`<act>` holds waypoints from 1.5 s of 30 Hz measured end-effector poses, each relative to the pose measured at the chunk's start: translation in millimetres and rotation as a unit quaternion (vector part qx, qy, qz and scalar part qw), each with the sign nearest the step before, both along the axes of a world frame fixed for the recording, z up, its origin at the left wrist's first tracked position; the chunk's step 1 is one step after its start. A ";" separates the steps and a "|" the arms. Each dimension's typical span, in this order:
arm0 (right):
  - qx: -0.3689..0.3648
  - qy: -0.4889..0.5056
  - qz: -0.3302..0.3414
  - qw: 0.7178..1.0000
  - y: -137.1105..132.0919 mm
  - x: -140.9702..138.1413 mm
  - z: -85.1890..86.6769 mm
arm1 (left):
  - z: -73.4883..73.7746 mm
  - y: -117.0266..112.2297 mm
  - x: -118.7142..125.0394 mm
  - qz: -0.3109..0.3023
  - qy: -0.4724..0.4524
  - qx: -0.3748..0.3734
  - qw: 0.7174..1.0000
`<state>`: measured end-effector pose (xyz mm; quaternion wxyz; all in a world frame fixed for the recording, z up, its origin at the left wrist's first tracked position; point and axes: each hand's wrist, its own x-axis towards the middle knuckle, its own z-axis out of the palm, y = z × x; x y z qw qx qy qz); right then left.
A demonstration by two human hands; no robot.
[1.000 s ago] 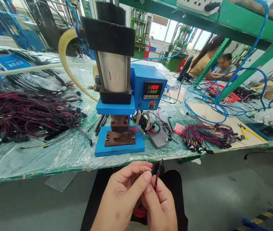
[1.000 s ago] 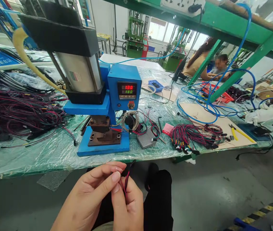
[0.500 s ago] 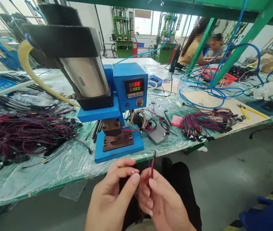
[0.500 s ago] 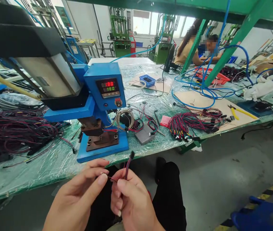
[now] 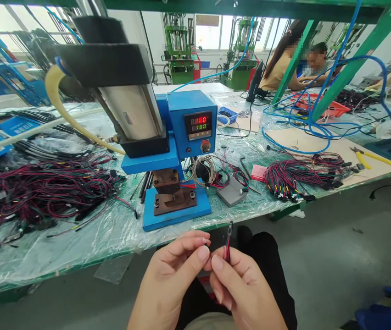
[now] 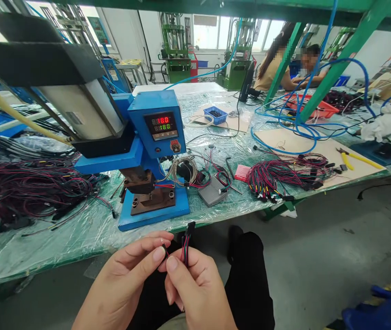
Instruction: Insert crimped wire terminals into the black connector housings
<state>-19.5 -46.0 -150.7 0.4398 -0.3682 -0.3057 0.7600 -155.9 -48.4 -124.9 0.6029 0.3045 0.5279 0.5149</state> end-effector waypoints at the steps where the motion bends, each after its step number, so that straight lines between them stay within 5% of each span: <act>1: -0.001 0.003 -0.005 1.000 0.1 -0.6 1.4 | 0.3 -0.7 -0.4 -0.008 -0.001 -0.002 1.000; 14: 0.012 0.016 -0.024 1.000 -1.7 -3.3 -1.1 | 2.2 -2.7 4.4 -0.007 -0.050 0.007 0.999; 23: 0.010 0.012 -0.007 1.000 -0.6 -1.1 -1.1 | -0.4 -4.6 3.0 -0.019 0.045 0.041 0.998; 32: 0.047 -0.016 -0.053 0.997 -1.4 1.0 -6.4 | -5.1 -5.2 12.9 -0.009 0.023 0.058 0.998; 40: 0.018 -0.038 -0.059 0.997 -3.8 -2.0 -7.3 | -8.1 -7.5 17.0 0.016 0.010 0.072 0.997; 45: -0.055 -0.004 -0.118 0.991 -6.9 -12.3 -8.1 | -6.6 -9.0 19.9 0.006 -0.023 0.024 0.999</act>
